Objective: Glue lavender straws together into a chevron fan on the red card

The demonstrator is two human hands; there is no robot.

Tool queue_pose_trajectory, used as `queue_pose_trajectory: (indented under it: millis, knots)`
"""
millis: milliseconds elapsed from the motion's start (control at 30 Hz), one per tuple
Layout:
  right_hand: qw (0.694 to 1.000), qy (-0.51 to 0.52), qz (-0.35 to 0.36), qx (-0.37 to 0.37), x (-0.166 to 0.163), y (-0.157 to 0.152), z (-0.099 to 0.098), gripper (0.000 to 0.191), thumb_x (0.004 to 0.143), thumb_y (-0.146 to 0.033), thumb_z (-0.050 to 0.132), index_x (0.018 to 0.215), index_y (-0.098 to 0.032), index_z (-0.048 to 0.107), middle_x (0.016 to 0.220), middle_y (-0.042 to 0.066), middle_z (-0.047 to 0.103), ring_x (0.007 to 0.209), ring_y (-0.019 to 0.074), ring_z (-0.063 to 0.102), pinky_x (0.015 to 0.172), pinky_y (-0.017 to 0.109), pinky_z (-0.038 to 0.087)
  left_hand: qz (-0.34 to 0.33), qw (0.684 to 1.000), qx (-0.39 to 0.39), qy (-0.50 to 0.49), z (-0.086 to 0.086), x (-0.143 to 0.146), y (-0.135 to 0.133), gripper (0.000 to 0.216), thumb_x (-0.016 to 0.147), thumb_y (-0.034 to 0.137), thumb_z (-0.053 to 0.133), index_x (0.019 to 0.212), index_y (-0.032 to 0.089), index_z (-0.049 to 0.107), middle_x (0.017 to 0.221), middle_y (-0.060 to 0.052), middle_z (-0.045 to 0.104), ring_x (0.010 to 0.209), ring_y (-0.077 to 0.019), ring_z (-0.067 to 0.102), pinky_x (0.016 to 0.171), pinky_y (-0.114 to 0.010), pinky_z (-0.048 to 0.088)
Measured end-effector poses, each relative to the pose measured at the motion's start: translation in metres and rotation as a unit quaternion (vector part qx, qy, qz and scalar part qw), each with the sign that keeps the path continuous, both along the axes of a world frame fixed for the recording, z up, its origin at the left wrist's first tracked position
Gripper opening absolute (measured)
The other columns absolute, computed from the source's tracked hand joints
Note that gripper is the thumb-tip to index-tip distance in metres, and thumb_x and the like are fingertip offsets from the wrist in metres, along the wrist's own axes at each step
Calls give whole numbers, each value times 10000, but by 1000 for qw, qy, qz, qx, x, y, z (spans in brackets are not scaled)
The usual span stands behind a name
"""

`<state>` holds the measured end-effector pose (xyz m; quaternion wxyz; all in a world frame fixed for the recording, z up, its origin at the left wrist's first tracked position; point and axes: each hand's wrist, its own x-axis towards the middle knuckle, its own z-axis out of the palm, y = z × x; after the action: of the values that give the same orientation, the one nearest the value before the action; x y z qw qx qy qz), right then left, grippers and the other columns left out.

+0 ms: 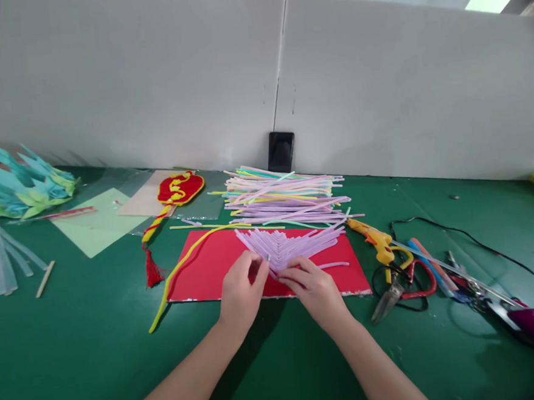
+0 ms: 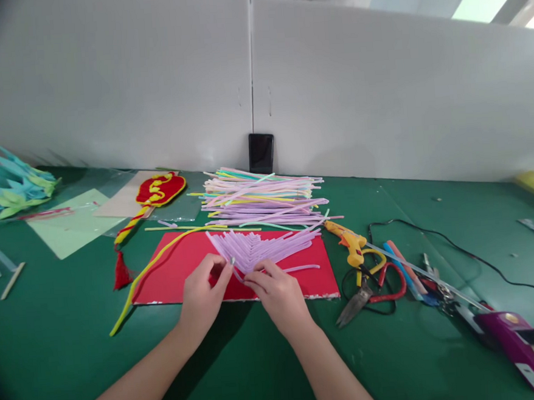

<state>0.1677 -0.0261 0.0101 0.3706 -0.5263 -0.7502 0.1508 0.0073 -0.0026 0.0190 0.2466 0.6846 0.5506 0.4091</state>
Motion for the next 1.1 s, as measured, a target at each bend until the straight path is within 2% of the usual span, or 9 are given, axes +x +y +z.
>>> queue_pose_trajectory:
  millis: [100,167,400,533,667,833,1100]
  knots:
    - [999,-50,0,2,1,1,0,199,900,-234,495,878,-247,693,912,25,640,738,108,625,632,198,494,-22,997,67,25,-2,1,0,83,888,270,494,884,200,537,853,-28,604,818,-176,591,743,-296,476]
    - [997,-76,-2,4,1,2,0,192,894,-211,492,873,-241,681,914,23,637,740,109,623,602,193,478,-44,994,94,45,-2,1,1,105,898,244,484,961,197,553,949,-57,609,914,-193,589,813,-329,483]
    - [994,-109,-11,-7,3,4,-4,168,882,-186,502,856,-226,663,930,23,622,728,113,613,568,202,458,-136,977,128,99,-13,3,3,268,915,184,450,1167,196,539,1239,-88,577,1184,-211,515,1011,-414,430]
    - [997,-80,-12,-6,3,5,-7,172,899,-227,494,865,-226,662,912,29,616,745,118,611,615,207,474,-146,975,127,108,-22,3,6,291,911,151,443,1177,201,551,1252,-84,590,1189,-210,525,1027,-455,422]
    - [999,-42,-10,-10,2,7,-9,153,892,-212,499,851,-216,646,863,26,598,745,126,602,670,228,491,-147,974,124,119,-23,3,7,273,903,141,455,1142,195,574,1195,-86,628,1147,-215,560,1016,-474,431]
    - [1000,-4,3,-12,4,9,-9,93,862,-171,530,842,-217,608,838,23,579,766,146,591,700,256,497,-151,973,124,124,-20,3,7,242,896,142,462,1091,187,598,1146,-84,648,1111,-215,581,998,-460,452]
    - [1000,23,6,-11,11,10,-9,104,854,-157,549,828,-221,626,841,28,575,795,155,592,750,274,498,-148,977,103,116,-23,2,6,246,867,113,500,1081,178,603,1191,-91,620,1131,-216,563,975,-418,483]
